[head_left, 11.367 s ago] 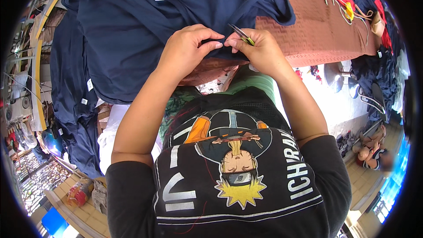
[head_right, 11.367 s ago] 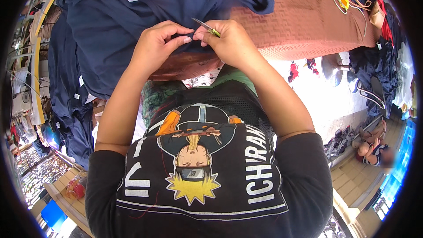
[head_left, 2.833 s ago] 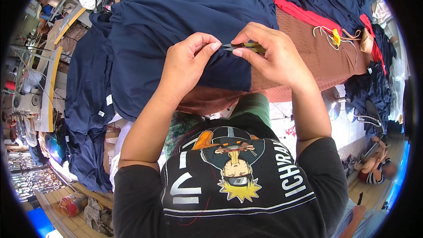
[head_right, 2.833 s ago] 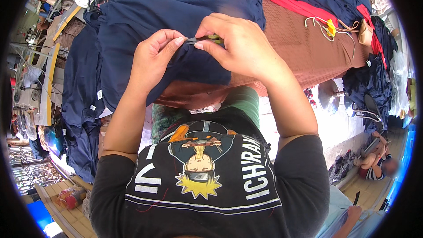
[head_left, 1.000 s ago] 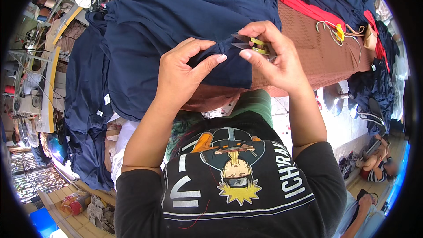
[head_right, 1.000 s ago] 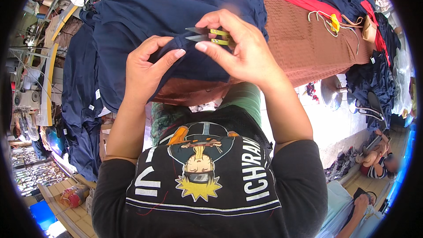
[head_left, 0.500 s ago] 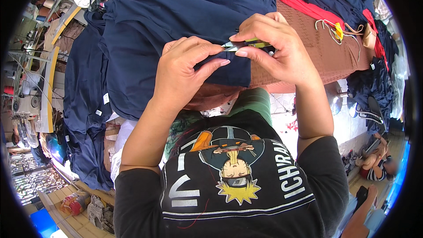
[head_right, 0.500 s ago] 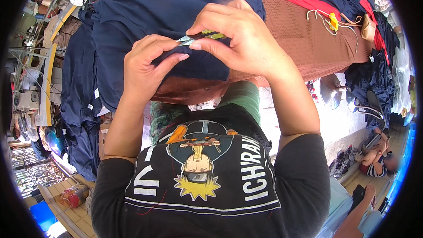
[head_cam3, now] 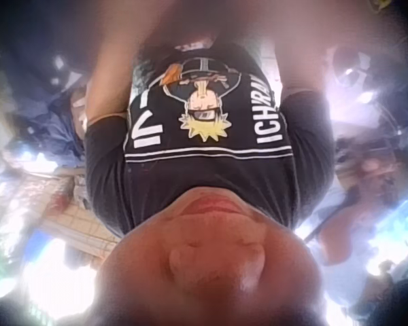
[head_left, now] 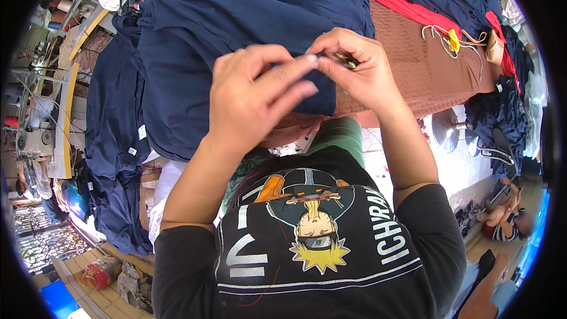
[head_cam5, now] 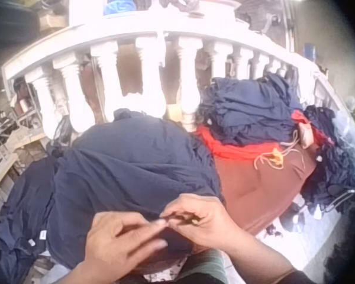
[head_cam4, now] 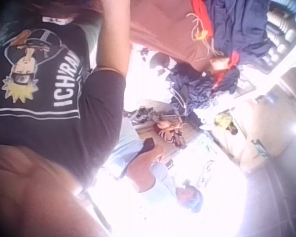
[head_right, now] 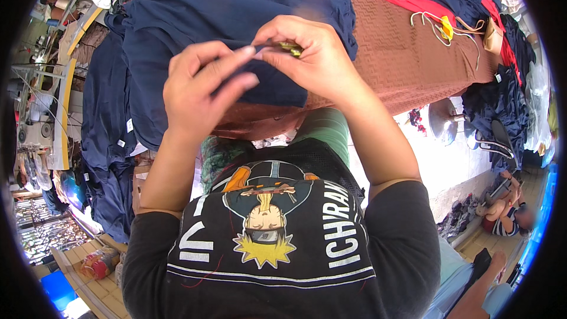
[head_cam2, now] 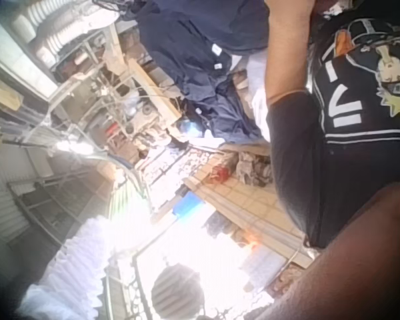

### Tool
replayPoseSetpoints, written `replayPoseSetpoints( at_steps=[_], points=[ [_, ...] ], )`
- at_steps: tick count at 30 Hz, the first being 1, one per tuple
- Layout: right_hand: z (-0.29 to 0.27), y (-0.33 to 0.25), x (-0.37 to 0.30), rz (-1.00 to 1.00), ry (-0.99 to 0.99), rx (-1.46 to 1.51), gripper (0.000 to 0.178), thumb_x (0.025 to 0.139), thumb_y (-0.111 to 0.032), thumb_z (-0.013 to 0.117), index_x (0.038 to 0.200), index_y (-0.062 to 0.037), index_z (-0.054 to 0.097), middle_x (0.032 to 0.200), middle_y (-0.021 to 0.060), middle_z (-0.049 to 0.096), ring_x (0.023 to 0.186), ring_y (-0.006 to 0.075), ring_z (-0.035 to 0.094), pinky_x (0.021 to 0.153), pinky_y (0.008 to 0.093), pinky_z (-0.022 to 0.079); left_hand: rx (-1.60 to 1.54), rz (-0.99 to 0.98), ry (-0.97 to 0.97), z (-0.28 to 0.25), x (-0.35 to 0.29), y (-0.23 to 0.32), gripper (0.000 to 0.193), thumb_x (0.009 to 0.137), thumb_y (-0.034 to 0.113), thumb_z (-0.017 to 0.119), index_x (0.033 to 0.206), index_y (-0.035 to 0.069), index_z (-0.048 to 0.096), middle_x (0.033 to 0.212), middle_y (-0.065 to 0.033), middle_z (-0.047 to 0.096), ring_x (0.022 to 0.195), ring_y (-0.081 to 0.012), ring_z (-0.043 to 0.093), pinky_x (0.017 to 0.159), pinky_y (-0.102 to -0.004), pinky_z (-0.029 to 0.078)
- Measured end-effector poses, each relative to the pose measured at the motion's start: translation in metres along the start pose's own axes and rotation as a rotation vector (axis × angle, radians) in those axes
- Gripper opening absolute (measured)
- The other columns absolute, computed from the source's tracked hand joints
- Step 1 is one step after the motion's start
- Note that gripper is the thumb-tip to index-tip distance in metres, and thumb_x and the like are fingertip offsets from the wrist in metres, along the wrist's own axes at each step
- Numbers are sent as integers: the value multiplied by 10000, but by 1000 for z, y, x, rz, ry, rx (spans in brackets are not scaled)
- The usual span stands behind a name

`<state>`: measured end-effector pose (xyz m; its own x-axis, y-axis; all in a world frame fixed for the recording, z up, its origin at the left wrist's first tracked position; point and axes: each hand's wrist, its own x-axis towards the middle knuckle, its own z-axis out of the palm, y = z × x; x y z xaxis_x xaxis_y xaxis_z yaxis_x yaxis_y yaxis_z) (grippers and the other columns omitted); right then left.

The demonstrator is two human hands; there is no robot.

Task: The person trims excess threads from several dark blue shirts using snips, handling each garment one at a time on a workspace.

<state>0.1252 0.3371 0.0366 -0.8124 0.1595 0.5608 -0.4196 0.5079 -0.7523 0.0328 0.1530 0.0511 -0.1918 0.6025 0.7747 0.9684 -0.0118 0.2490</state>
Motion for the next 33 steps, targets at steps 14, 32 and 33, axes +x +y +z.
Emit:
replayPoseSetpoints(
  at_steps=[14, 32, 33],
  points=[
    [12, 7, -5, 180, 117, 385, 139, 869, 4, 663, 1003, -35, 661, 838, -61, 590, 745, -3, 508, 652, 158, 425, -144, -193, -61, 2, 9, -7, 298, 751, 46, 761, 1042, 63, 700, 957, -64, 694, 891, -153, 632, 810, -277, 484],
    [-2, -26, -9, 59, 203, 135, 78, 847, -3, 704, 863, -7, 628, 854, 8, 614, 800, 62, 569, 683, 226, 466, -476, -619, 106, 14, 1, -2, 189, 784, 88, 770, 957, 32, 722, 869, -50, 707, 808, -115, 644, 754, -249, 504],
    [0, -26, -9, 37, 178, 124, 116, 866, -43, 707, 932, -16, 615, 901, -12, 608, 808, 39, 547, 695, 218, 460, -529, -669, 109, 13, 1, -1, 187, 794, 91, 766, 962, 24, 719, 876, -44, 703, 820, -101, 635, 759, -241, 500]
  ],
)
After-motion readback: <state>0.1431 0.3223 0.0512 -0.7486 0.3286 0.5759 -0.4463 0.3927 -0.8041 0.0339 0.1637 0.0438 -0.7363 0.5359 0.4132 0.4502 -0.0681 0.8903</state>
